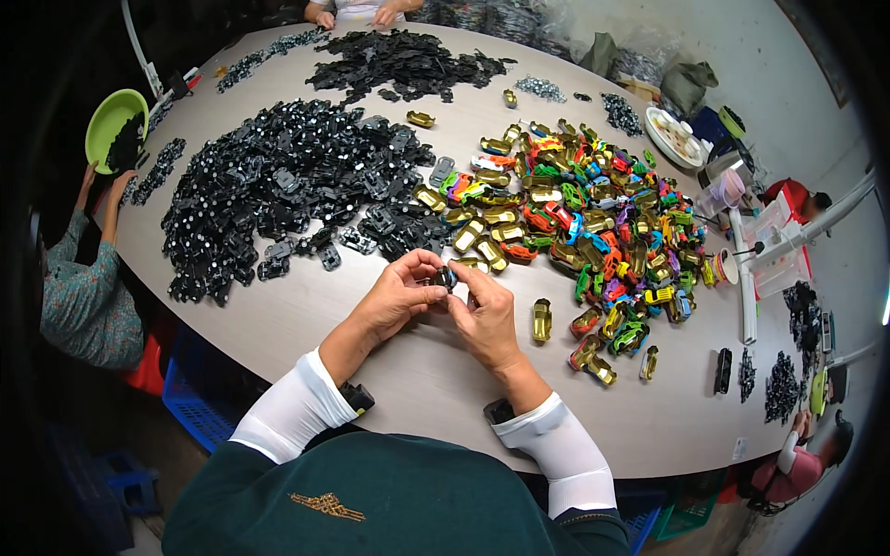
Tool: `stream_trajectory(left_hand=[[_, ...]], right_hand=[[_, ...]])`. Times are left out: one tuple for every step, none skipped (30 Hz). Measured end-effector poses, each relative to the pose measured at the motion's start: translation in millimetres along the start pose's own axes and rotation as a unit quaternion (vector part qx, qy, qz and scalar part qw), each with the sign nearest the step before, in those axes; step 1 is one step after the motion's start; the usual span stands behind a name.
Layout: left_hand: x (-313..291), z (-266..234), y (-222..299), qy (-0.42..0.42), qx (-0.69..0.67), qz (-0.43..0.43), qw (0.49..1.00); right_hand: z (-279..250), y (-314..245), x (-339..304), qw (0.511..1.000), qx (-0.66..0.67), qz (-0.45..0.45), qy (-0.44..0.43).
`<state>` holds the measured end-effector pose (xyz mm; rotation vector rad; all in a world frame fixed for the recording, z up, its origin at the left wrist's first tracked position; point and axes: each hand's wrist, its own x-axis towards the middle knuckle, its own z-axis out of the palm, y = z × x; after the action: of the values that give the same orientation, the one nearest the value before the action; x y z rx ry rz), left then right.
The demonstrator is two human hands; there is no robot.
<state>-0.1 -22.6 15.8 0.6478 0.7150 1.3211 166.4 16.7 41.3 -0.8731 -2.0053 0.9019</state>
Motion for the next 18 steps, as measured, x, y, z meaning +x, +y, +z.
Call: stream_trajectory(left_hand=[[0.6,-0.6,-0.5,0.0,0.01,0.008,1.0],[1.2,-1.0,-1.0,0.001,0.021,0.016,1.0],[1.6,-1.1,-1.5,0.001,0.031,0.024,0.999],[1.4,0.6,-1.0,0.008,0.041,0.029,0.999],[0.5,3.5,0.3,0.014,0.052,0.034,0.998],[0.0,5.0,0.8,0.021,0.062,0.038,0.997],[0.9,4.1,-0.9,0.022,0.078,0.051,0.995],[2.6,1.8,-4.0,0.023,0.094,0.064,0.993],[4.0,-0.2,-6.8,0.025,0.11,0.077,0.991],[4.6,-1.8,-8.2,0.015,0.114,0.084,0.99],[4.9,-3.1,-9.6,0.005,0.118,0.091,0.989],[5.0,-3.6,-9.9,-0.005,0.123,0.098,0.988],[2.4,1.0,-6.1,-0.002,0.079,0.095,0.992],[-1.8,10.5,1.6,0.0,0.037,0.09,0.995],[-3.6,15.6,5.6,0.001,-0.006,0.085,0.996],[-3.2,14.7,5.0,-0.001,0.001,0.069,0.998],[-2.3,12.3,3.5,-0.003,0.008,0.052,0.999],[-2.0,10.3,2.8,-0.005,0.015,0.036,0.999]], right_hand=[[1.1,2.3,0.2,0.997,0.067,0.024,-0.004],[1.7,3.4,0.4,0.99,0.133,0.047,-0.008],[1.2,3.0,0.5,0.983,0.168,0.072,-0.016],[-0.5,2.3,0.8,0.974,0.201,0.098,-0.023],[-2.2,2.3,0.9,0.964,0.235,0.122,-0.03],[-4.4,4.6,0.9,0.946,0.276,0.169,-0.037],[-7.3,7.8,0.6,0.923,0.315,0.215,-0.043],[-7.6,7.6,0.5,0.921,0.319,0.22,-0.042],[-8.2,7.6,0.3,0.918,0.323,0.226,-0.041],[-5.7,3.6,1.4,0.936,0.293,0.19,-0.034],[-4.6,0.4,2.3,0.952,0.262,0.153,-0.027],[-5.4,-1.7,3.5,0.958,0.249,0.142,-0.027],[-5.7,-3.0,4.2,0.963,0.234,0.131,-0.027],[-6.1,-3.2,4.4,0.968,0.22,0.121,-0.025],[-5.2,-0.8,4.0,0.967,0.233,0.105,-0.021],[-3.4,2.8,3.5,0.965,0.247,0.088,-0.019],[-2.5,4.6,3.0,0.963,0.261,0.072,-0.018],[-2.8,4.0,2.5,0.964,0.256,0.073,-0.02]])
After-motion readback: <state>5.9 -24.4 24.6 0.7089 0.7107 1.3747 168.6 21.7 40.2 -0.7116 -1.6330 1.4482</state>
